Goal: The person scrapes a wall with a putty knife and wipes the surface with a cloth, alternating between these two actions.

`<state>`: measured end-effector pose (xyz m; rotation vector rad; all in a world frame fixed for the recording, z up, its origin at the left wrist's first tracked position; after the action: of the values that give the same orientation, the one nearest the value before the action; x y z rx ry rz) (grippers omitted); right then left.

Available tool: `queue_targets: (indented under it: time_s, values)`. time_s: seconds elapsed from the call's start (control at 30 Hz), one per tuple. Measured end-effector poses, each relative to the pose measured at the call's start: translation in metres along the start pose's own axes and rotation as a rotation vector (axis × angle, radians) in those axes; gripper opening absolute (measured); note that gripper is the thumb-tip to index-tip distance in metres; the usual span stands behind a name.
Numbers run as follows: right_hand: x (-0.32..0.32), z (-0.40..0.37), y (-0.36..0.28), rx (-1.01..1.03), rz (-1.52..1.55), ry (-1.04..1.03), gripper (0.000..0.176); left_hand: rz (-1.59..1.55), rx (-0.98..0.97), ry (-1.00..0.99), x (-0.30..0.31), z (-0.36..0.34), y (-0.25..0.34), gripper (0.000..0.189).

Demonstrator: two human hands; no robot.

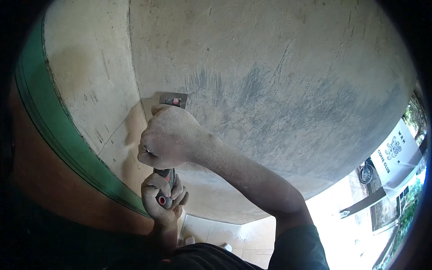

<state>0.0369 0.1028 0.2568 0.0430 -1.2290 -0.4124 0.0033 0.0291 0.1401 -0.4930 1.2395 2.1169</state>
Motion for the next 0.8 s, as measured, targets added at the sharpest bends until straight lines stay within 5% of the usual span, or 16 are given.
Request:
queue_targets:
  time_s: [0.07, 0.13, 0.37, 0.47, 0.57, 0.73, 0.8]
  values:
    - [-0.003, 0.001, 0.002, 0.056, 0.041, 0.020, 0.033, -0.034, -0.010, 0.008, -0.001, 0.003, 0.010, 0.025]
    - [0.015, 0.013, 0.005, -0.094, 0.083, 0.043, 0.035, -0.086, 0.013, -0.027, -0.003, 0.009, 0.029, 0.027]
    - [-0.007, -0.001, 0.006, 0.008, 0.039, -0.022, 0.033, -0.026, -0.104, 0.112, 0.004, 0.003, -0.004, 0.018]
    - [0.017, 0.014, 0.010, -0.095, -0.039, -0.032, 0.033, -0.239, -0.056, 0.009, 0.007, 0.020, 0.002, 0.019]
    - [0.010, 0.008, 0.002, -0.027, 0.034, 0.042, 0.033, 0.005, -0.096, -0.077, -0.001, 0.006, 0.015, 0.026]
    - [-0.005, 0.004, 0.001, 0.007, 0.041, -0.040, 0.034, -0.009, -0.055, 0.000, 0.008, 0.001, 0.006, 0.024]
    - [0.010, 0.014, 0.006, -0.119, 0.021, -0.069, 0.034, -0.040, -0.040, 0.026, 0.006, 0.010, 0.013, 0.025]
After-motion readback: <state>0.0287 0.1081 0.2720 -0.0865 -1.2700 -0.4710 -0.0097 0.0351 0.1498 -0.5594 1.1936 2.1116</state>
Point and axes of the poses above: each hand's wrist, its own z-axis towards the middle knuckle, its own x-axis out of the back of the hand, y = z × x, the point moved 4 cm from there along z, towards the middle knuckle, and after that the axes turned 5 degrees about x, right-handed, at the moved point
